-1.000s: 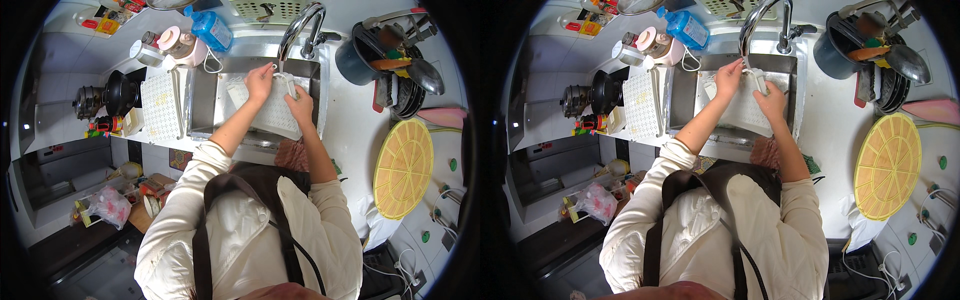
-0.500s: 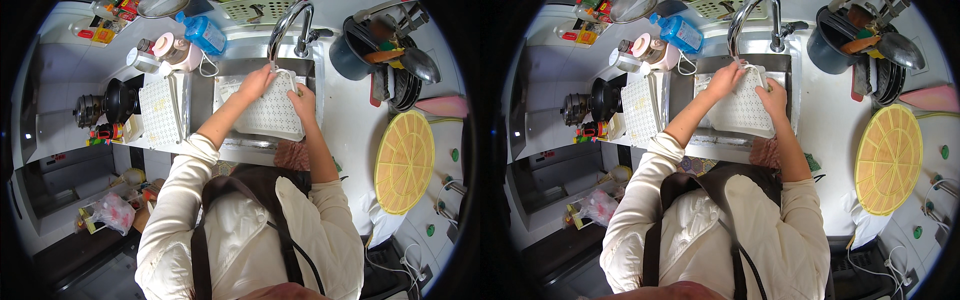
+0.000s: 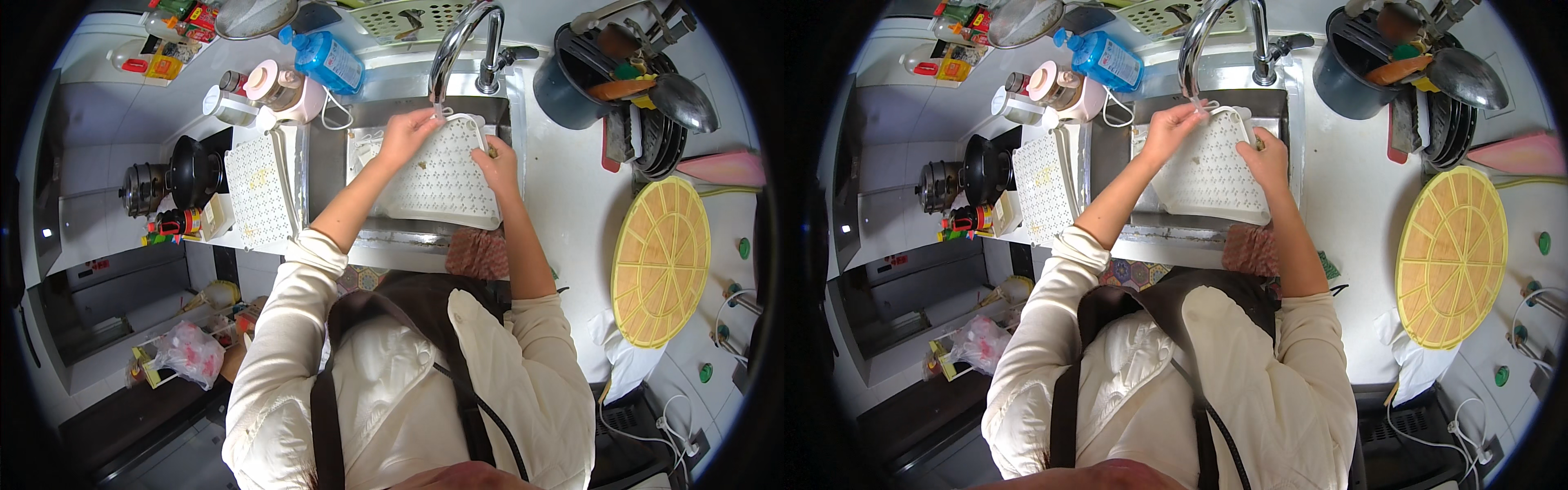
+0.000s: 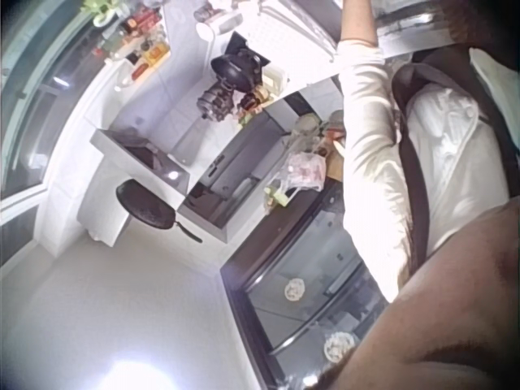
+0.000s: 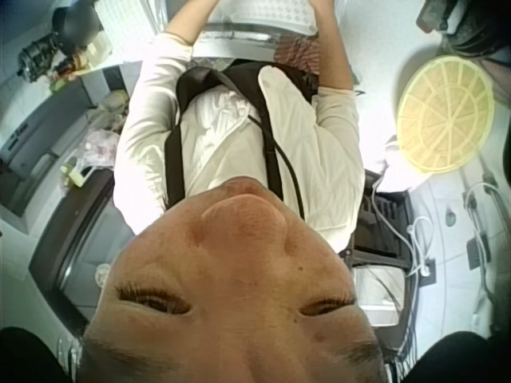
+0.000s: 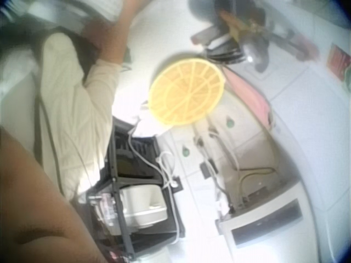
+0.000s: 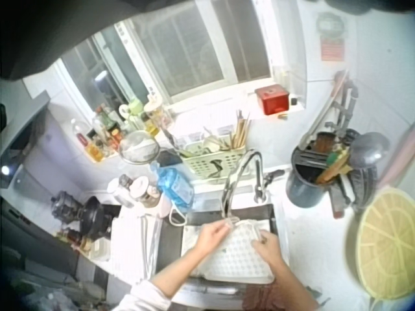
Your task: The person washes several white plastic trays and support rods under running water, then assembles them into a multi-tier dish rack. They insert the rods into the tray corners and stack the trays to form a three-tier structure.
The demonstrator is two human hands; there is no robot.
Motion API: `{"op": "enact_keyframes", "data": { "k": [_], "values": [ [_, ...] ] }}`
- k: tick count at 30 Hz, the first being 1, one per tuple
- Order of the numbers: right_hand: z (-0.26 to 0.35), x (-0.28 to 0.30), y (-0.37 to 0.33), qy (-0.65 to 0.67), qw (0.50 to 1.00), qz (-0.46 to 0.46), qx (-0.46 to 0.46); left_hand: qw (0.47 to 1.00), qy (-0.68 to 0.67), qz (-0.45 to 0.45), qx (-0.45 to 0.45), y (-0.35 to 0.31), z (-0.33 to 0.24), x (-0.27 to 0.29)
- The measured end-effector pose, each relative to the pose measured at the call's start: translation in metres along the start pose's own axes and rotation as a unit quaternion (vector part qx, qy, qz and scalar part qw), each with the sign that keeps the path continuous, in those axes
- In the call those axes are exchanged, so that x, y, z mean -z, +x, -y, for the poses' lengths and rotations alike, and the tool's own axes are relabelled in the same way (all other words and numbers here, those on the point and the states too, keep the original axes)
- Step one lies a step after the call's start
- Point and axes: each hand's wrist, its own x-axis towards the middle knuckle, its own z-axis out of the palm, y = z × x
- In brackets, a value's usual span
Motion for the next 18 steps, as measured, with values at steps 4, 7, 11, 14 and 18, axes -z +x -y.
{"op": "enact_keyframes", "data": {
  "k": [4, 7, 11, 14, 18],
  "values": [
    [0.002, 0.000, 0.001, 0.006, 1.000, 0.005, -0.015, 0.986, 0.154, 0.007, -0.058, 0.001, -0.005, -0.005],
    [0.004, 0.001, 0.000, 0.026, 1.000, 0.006, -0.002, 0.979, 0.181, 0.003, -0.097, 0.003, -0.005, -0.007],
    [0.006, 0.005, 0.000, 0.067, 0.996, 0.043, -0.044, 0.951, 0.258, 0.037, -0.167, 0.011, 0.000, -0.003],
    [0.009, 0.004, -0.003, 0.098, 0.992, 0.054, -0.056, 0.931, 0.303, 0.080, -0.187, 0.017, 0.003, 0.003],
    [0.011, -0.004, -0.005, 0.113, 0.991, 0.034, -0.055, 0.933, 0.301, 0.095, -0.175, 0.022, 0.007, 0.005]
  ]
}}
